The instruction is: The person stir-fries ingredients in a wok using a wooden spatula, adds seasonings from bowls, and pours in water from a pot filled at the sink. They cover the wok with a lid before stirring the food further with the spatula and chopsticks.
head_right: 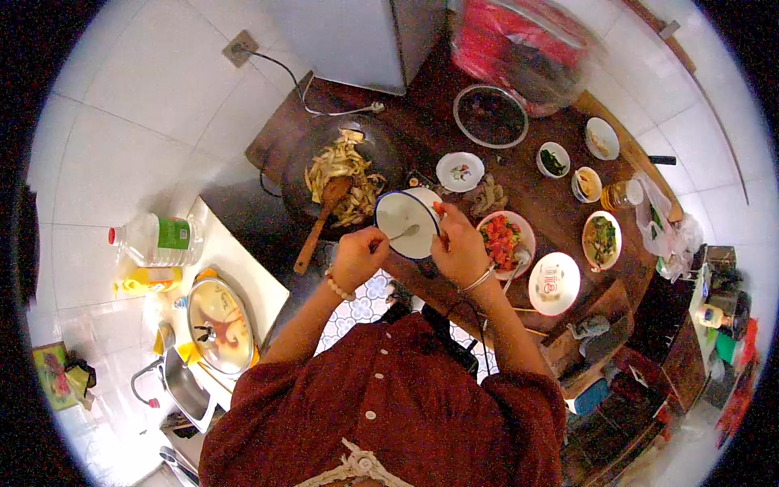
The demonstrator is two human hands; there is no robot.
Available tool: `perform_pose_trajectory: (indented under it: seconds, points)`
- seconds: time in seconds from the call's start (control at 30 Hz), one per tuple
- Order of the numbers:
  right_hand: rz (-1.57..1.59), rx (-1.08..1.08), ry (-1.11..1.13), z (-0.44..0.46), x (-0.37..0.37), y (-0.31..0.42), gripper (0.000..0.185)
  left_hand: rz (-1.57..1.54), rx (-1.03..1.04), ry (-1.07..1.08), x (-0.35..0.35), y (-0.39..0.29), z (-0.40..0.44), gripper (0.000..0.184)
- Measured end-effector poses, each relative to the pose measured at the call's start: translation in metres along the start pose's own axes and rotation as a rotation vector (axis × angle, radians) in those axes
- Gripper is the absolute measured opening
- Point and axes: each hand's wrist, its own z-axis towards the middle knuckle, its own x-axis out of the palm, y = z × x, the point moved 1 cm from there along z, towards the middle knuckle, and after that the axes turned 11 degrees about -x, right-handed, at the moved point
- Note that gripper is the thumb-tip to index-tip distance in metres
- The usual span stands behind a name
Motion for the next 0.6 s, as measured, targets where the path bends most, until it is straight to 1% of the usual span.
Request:
perform_pose_trajectory:
  seconds: [0.07, 0.13, 0.2, 0.27, 0.3, 0.37, 0.4, 0.47, 0.5, 0.57, 0.6]
  points:
    - [0.029, 0.003, -0.004, -0.001, 0.000, 0.002, 0.014, 0.075, 0.043, -0.006, 0.004, 0.000, 0.000, 0.006]
    - [0.011, -0.012, 0.046, -0.001, 0.001, 0.001, 0.013, 0.065, 0.047, 0.001, 0.007, -0.001, 0.001, 0.006]
    - [-0.009, -0.023, 0.037, -0.001, 0.001, 0.005, 0.013, 0.056, 0.049, 0.007, 0.009, 0.000, 0.000, 0.006]
    - [-0.029, -0.035, 0.026, -0.001, 0.001, 0.005, 0.013, -0.085, -0.062, 0.028, 0.014, 0.008, 0.001, 0.009]
    - [-0.028, -0.031, 0.023, -0.002, 0.001, 0.005, 0.013, -0.086, -0.062, 0.027, 0.016, 0.014, 0.002, 0.009]
    - [-0.027, -0.029, 0.020, -0.001, 0.001, 0.004, 0.013, -0.217, -0.233, 0.070, 0.019, 0.026, 0.003, 0.012]
    - [-0.032, -0.021, 0.013, -0.001, 0.000, 0.004, 0.013, -0.218, -0.233, 0.069, 0.019, 0.028, 0.003, 0.012]
    - [-0.037, -0.016, 0.007, 0.000, -0.001, 0.002, 0.012, -0.415, -0.430, 0.143, 0.018, 0.035, 0.003, 0.014]
    - [-0.030, -0.015, -0.005, -0.001, -0.001, -0.001, 0.012, -0.415, -0.430, 0.141, 0.015, 0.034, 0.003, 0.014]
    - [-0.020, -0.019, -0.018, -0.002, -0.001, -0.008, 0.011, -0.730, -0.647, 0.219, 0.006, 0.035, 0.001, 0.013]
    - [-0.042, -0.012, -0.043, -0.003, -0.001, -0.013, 0.013, -0.727, -0.645, 0.211, -0.001, 0.039, 0.002, 0.013]
